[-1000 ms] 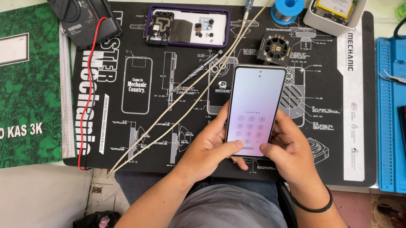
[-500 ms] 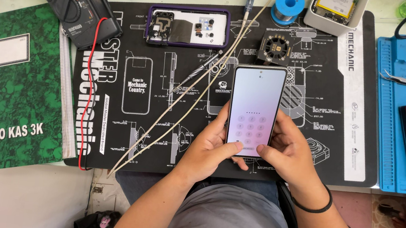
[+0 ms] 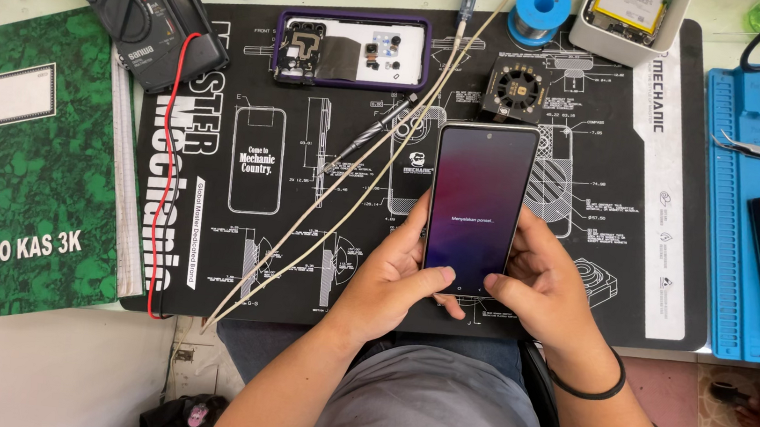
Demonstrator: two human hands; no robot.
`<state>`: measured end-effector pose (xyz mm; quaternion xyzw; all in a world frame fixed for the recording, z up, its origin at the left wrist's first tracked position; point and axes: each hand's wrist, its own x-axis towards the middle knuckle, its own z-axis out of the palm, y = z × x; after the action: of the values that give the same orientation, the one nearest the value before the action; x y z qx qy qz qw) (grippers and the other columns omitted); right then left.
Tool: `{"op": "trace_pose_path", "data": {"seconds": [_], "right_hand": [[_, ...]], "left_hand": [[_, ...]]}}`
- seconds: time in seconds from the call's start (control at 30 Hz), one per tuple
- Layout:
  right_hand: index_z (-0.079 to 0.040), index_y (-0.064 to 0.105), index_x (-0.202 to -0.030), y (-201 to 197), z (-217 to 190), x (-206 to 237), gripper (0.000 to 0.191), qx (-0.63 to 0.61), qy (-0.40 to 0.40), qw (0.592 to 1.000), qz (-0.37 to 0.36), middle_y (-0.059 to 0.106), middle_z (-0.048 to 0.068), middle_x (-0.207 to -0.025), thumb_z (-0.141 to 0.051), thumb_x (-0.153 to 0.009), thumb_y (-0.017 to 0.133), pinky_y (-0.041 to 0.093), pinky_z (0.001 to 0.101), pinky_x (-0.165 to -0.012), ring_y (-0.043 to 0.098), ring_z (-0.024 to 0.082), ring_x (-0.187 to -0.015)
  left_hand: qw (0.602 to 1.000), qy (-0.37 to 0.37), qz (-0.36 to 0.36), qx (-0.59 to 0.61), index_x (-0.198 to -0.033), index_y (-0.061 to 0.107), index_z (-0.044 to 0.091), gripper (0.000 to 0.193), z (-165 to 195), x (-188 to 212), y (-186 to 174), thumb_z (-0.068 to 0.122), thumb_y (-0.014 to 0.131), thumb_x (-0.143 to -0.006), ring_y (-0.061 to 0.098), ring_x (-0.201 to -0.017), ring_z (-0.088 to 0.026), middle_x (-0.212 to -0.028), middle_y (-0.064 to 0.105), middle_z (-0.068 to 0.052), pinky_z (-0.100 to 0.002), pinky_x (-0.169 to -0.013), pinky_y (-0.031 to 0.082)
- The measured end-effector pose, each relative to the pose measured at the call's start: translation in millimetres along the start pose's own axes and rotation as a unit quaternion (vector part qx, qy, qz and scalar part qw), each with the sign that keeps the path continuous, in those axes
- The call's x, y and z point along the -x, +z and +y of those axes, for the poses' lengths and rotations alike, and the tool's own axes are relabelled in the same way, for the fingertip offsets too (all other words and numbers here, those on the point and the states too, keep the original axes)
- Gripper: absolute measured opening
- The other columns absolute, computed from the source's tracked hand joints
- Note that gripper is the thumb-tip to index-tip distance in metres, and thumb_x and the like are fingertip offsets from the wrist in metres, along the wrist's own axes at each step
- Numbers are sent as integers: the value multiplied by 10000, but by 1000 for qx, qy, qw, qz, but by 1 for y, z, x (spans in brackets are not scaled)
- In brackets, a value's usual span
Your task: The person unlocks a smartphone, then disassembles it by removing the back cover and detaching internal components. They handle the motherboard and camera module, placing them on the workbench before repositioning the motherboard back into the phone chassis.
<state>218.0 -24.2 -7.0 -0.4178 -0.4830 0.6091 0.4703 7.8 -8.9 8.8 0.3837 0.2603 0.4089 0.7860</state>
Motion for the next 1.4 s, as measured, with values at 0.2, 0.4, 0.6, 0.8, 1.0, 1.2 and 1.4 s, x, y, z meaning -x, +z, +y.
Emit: {"op": "trace_pose_path", "data": {"seconds": [0.2, 0.4, 0.6, 0.8, 1.0, 1.2, 1.4], "right_hand": [[13, 355, -1587, -1, 3, 0, 836, -6, -19, 1000, -4, 614, 155, -1393, 91, -792, 602, 454, 359, -1099, 590, 212, -1279], [18, 360, -1583, 0, 4, 1, 823, 5, -14, 1000, 3, 614, 157, -1387, 88, -798, 595, 458, 357, -1074, 593, 215, -1263], [23, 363, -1577, 3, 0, -1, 797, 0, -24, 1000, -2, 603, 156, -1403, 72, -821, 608, 453, 362, -1090, 588, 217, -1280], [21, 388, -1558, -2, -14, -8, 720, 18, -10, 999, -38, 622, 130, -1367, 44, -878, 622, 461, 355, -1085, 596, 196, -1247], [40, 594, -1413, -17, -33, -39, 491, 36, 25, 996, -78, 687, 116, -1252, 34, -923, 617, 518, 347, -961, 637, 186, -1103], [23, 640, -1331, -22, -36, -57, 406, 88, 69, 991, -78, 724, 76, -1212, -11, -927, 621, 527, 305, -953, 663, 145, -1086], [19, 629, -1359, -25, -21, -56, 437, 30, 60, 993, -99, 707, 31, -1125, -14, -923, 640, 513, 269, -896, 622, 95, -969]], "left_hand": [[1000, 6, -3, -4, -1693, 85, 145, 876, 1, 0, 0, -77, 514, -962, 628, -1104, -178, -1480, 506, -143, -357, -735, 653], [1000, 5, -5, 5, -1697, 87, 154, 883, -2, 0, -2, -78, 520, -964, 622, -1093, -169, -1467, 509, -139, -359, -737, 652], [1000, 5, -4, 3, -1686, 98, 155, 872, -2, 0, -2, -60, 537, -965, 623, -1099, -161, -1456, 518, -125, -355, -736, 652], [1000, 14, 17, -4, -1689, 133, 140, 847, 5, -5, -2, -15, 557, -972, 632, -1049, -155, -1371, 576, -132, -318, -687, 638], [999, 37, 27, -16, -1686, 180, 98, 820, 14, -12, -9, 2, 575, -974, 646, -1066, -165, -1395, 581, -139, -318, -685, 637], [999, 32, 35, 15, -1674, 121, 153, 856, 15, -11, -10, -7, 548, -949, 657, -1050, -173, -1411, 568, -128, -338, -695, 651], [1000, 15, 26, -1, -1685, 125, 145, 848, 12, -10, -13, -21, 543, -966, 653, -1058, -178, -1367, 585, -153, -355, -726, 657]]}}
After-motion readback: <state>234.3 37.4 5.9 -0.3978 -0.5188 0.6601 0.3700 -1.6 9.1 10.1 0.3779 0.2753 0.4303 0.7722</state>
